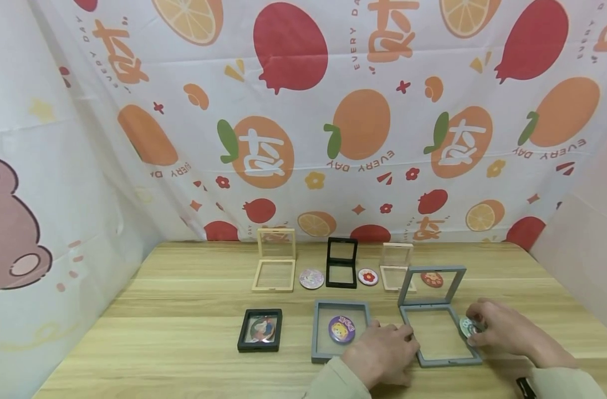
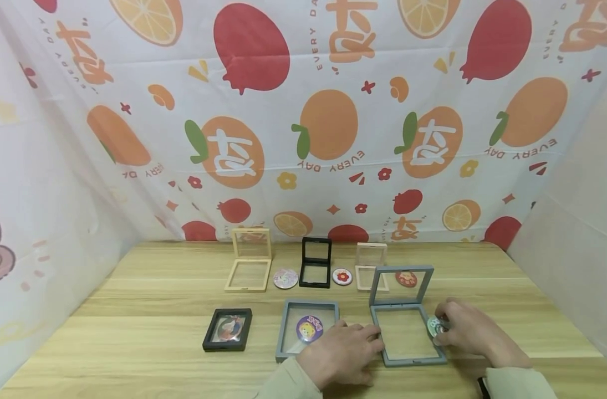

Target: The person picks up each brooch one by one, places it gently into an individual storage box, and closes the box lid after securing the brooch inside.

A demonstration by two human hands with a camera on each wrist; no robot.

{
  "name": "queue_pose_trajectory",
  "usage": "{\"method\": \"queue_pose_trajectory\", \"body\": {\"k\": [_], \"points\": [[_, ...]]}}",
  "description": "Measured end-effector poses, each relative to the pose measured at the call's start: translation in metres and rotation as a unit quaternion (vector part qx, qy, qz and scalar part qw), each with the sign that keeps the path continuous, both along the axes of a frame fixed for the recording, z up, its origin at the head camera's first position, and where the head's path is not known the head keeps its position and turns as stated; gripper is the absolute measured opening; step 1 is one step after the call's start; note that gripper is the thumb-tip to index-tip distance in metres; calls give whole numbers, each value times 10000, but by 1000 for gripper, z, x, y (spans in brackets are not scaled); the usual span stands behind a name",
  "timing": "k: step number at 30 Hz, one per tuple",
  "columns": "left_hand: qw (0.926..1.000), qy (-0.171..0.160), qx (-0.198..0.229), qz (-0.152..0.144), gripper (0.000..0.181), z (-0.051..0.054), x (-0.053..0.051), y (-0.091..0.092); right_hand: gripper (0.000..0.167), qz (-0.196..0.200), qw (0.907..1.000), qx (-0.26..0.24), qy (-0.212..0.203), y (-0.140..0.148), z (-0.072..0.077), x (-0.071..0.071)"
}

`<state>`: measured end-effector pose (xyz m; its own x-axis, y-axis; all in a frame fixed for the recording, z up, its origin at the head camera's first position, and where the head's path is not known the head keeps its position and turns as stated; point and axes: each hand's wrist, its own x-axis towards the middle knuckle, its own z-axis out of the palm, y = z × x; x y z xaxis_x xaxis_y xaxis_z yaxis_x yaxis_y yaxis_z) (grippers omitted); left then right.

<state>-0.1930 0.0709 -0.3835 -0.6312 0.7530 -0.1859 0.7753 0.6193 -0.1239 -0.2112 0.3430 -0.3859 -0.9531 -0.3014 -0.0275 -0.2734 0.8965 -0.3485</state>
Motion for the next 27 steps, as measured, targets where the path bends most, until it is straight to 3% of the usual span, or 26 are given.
{"method": "queue_pose_trajectory", "body": {"k": [8, 20, 27], "points": [[9999, -143, -20, 0, 56, 1, -1, 0, 35, 63, 10000, 18, 66, -4, 5, 0], [9999, -83, 110, -42, 52, 2, -1, -2, 37, 113, 9999, 6, 7, -9, 9, -1], [9999, -16, 103, -36, 49, 1, -1, -2, 37, 379, 9992, -101, 83, -11, 7, -2]]}}
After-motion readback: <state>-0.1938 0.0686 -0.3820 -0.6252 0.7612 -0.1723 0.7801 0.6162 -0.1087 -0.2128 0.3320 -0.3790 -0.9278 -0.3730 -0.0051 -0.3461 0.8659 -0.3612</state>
